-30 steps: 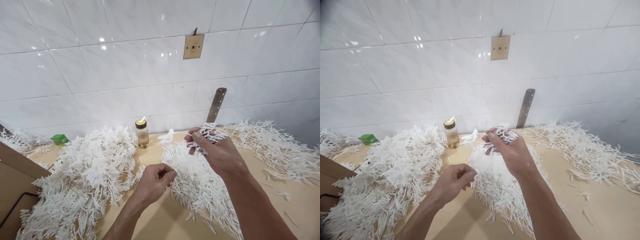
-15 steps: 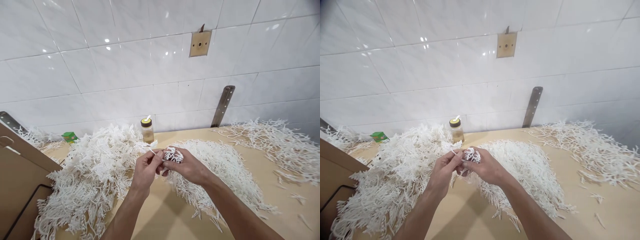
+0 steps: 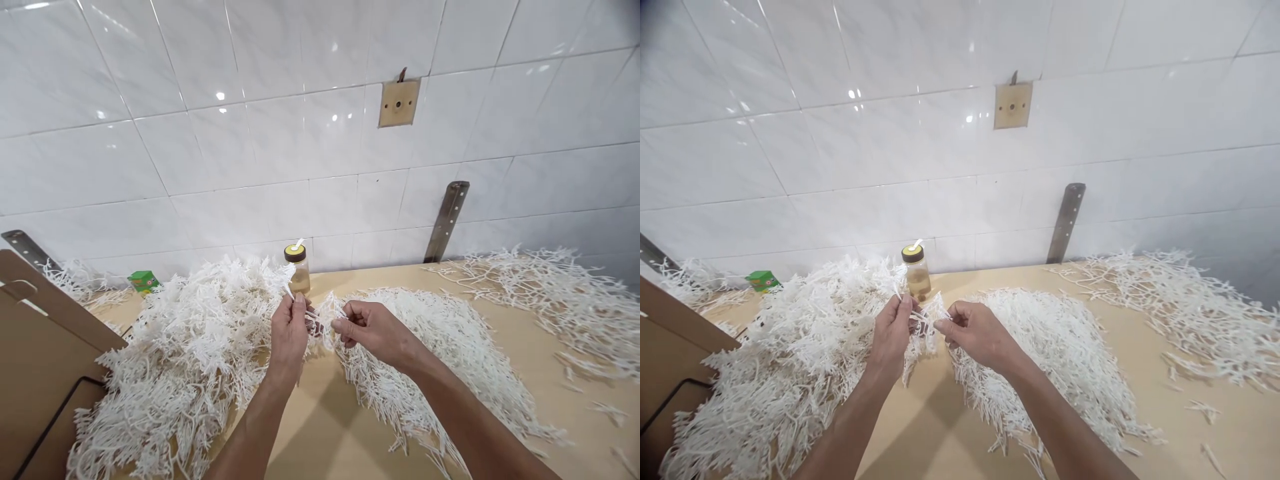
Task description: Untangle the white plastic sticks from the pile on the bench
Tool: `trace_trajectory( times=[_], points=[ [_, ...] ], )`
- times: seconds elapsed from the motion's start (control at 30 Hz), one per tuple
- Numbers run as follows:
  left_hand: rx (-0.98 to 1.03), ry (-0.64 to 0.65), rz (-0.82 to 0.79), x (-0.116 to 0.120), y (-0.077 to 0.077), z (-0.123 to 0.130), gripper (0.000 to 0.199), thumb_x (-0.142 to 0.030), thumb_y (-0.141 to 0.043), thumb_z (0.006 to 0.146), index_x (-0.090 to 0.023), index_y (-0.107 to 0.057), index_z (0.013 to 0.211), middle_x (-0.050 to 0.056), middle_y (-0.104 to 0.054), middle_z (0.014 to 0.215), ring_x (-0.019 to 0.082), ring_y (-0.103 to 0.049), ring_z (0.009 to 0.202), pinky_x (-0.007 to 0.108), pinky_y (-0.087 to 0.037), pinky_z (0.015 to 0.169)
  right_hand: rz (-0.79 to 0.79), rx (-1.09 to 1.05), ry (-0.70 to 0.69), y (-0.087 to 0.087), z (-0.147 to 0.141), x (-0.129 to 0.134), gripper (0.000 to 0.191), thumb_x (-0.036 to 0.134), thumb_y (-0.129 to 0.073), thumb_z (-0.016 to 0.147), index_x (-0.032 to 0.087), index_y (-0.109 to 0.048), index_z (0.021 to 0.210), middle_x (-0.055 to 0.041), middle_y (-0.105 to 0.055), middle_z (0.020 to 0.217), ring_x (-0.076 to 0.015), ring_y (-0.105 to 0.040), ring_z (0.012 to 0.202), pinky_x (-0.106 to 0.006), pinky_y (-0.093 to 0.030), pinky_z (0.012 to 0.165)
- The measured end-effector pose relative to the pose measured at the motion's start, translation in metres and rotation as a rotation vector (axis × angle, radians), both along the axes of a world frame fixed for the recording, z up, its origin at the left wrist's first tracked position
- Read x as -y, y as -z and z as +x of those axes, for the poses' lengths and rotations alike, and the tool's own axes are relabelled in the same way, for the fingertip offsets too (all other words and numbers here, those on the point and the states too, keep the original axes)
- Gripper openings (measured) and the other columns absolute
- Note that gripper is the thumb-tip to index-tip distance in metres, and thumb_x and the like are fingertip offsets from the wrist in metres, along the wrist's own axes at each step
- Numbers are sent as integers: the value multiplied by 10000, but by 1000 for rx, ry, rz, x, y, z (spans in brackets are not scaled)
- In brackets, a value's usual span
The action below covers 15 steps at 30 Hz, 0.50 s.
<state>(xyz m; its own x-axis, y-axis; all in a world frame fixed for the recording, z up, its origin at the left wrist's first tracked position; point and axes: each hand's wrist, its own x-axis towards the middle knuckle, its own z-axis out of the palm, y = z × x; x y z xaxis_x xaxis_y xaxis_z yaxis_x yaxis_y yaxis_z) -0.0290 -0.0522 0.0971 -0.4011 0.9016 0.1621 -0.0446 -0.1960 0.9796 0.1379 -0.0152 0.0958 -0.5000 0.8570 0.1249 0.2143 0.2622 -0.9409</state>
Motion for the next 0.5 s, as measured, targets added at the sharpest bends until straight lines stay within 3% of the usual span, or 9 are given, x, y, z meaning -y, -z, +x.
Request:
trace_trajectory(
  times=[0.07,0.23,0.37,0.5],
  points=[
    [60,94,-36,-2,1,1,338,-501,-649,797,-184,-544,750,-39,-492,658,82,-436,541,201,-369,508,36,22,15,-1,1,-1,379,528,-629,820,188,-513,701,-2,-593,645,-156,-599,615,-268,-451,574],
    [86,342,-70,-1,1,0,305,-369,-790,676,-164,-602,800,-24,-543,686,89,-485,597,227,-422,606,140,55,42,-5,9,-4,337,474,-640,820,183,-525,694,16,-562,629,-125,-517,590,-246,-388,549],
    [38,368,-82,-2,1,3,256,-362,-757,702,-149,-622,745,-18,-535,630,99,-483,579,242,-415,602,141,30,-7,-7,9,-3,268,411,-637,830,176,-565,725,20,-554,650,-117,-489,609,-245,-371,565],
    [-95,257,-70,-4,2,4,220,-345,-724,719,-147,-630,711,-7,-552,626,114,-496,593,254,-410,609,144,30,-18,-7,3,1,269,398,-651,820,179,-548,702,31,-531,637,-110,-457,601,-241,-353,557]
  ],
)
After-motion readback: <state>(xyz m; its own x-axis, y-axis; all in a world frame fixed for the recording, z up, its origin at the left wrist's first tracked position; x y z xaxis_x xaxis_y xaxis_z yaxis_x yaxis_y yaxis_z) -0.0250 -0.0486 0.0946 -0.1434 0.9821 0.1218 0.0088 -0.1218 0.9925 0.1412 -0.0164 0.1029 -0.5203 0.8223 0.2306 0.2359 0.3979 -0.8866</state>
